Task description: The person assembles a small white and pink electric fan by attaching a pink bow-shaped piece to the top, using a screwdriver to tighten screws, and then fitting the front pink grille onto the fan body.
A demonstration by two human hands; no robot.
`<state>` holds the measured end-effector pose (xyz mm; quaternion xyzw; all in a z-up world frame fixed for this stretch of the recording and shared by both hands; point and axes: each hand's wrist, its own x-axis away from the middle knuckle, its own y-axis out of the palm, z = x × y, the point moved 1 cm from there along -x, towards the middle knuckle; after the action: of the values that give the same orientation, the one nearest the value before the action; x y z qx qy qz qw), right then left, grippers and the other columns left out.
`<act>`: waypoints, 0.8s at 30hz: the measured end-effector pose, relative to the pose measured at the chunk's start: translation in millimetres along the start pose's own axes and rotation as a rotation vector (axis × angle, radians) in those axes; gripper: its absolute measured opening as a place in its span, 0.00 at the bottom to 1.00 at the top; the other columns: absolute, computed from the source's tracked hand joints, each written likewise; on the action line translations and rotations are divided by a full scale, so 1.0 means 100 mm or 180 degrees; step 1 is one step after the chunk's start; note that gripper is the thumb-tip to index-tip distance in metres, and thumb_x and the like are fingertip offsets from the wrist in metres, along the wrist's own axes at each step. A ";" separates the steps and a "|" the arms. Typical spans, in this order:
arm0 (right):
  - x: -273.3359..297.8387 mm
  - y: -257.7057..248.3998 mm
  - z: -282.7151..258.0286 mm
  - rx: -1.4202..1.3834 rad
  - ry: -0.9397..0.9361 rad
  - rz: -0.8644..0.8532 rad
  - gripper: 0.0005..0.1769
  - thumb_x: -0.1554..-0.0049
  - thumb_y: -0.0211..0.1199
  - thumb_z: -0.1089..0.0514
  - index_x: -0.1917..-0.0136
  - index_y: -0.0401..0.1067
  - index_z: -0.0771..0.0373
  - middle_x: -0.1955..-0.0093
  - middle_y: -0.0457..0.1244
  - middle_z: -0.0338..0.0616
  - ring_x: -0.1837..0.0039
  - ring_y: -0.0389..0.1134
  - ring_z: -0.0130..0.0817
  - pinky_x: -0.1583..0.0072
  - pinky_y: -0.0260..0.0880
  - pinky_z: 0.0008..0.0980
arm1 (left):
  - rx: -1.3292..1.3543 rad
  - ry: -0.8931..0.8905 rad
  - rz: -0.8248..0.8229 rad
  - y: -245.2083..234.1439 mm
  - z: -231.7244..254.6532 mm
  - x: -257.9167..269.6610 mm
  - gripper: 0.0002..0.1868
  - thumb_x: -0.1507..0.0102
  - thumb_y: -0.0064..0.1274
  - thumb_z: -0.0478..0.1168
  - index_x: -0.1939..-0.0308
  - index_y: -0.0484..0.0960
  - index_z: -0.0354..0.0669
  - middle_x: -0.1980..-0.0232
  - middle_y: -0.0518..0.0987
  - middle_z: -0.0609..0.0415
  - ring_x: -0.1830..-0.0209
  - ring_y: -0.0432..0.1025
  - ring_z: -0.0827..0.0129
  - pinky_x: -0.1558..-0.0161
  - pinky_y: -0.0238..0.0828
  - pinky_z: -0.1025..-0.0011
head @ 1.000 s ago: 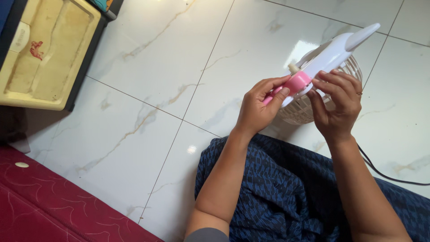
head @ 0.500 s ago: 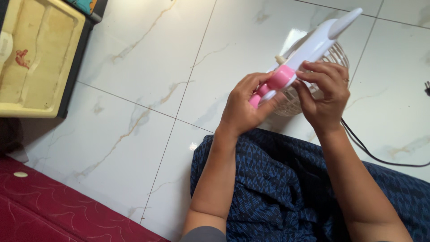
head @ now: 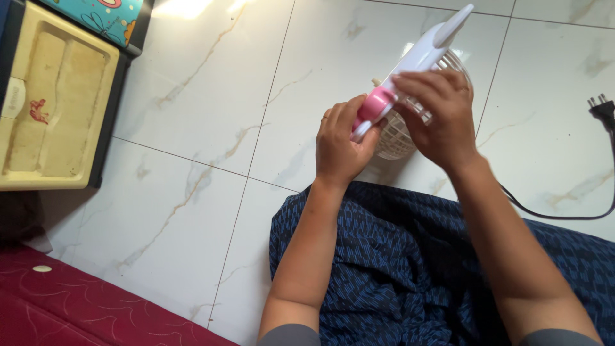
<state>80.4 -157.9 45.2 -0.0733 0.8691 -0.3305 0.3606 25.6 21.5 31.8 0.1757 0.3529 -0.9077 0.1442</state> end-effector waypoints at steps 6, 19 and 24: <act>-0.24 -0.07 0.09 -0.0032 -0.0671 -0.0667 0.16 0.38 0.67 0.64 0.37 0.78 0.56 0.35 0.70 0.36 0.30 0.67 0.41 0.31 0.63 0.43 | -0.0001 0.0211 0.0089 0.02 -0.05 0.03 0.28 0.38 0.62 0.41 0.34 0.74 0.45 0.42 0.81 0.51 0.44 0.75 0.58 0.39 0.72 0.61; -0.29 -0.10 0.19 -0.0670 -0.0278 -0.0711 0.13 0.42 0.71 0.65 0.43 0.80 0.60 0.42 0.71 0.46 0.34 0.72 0.43 0.35 0.76 0.39 | -0.0747 0.0385 0.0011 0.18 -0.05 0.10 0.37 0.30 0.55 0.45 0.19 0.57 0.48 0.33 0.77 0.51 0.37 0.72 0.56 0.33 0.69 0.60; -0.26 -0.09 0.28 -0.1177 0.0095 -0.0713 0.08 0.43 0.72 0.66 0.49 0.80 0.62 0.47 0.72 0.47 0.35 0.73 0.41 0.43 0.79 0.34 | -0.0752 0.0373 0.0000 0.16 -0.02 0.14 0.38 0.31 0.54 0.44 0.20 0.56 0.44 0.32 0.76 0.48 0.35 0.71 0.55 0.34 0.67 0.58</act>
<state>117.1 -169.7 51.5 -0.2294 0.9066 -0.2046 0.2891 19.8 9.6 14.7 0.2102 0.4651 -0.8479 0.1431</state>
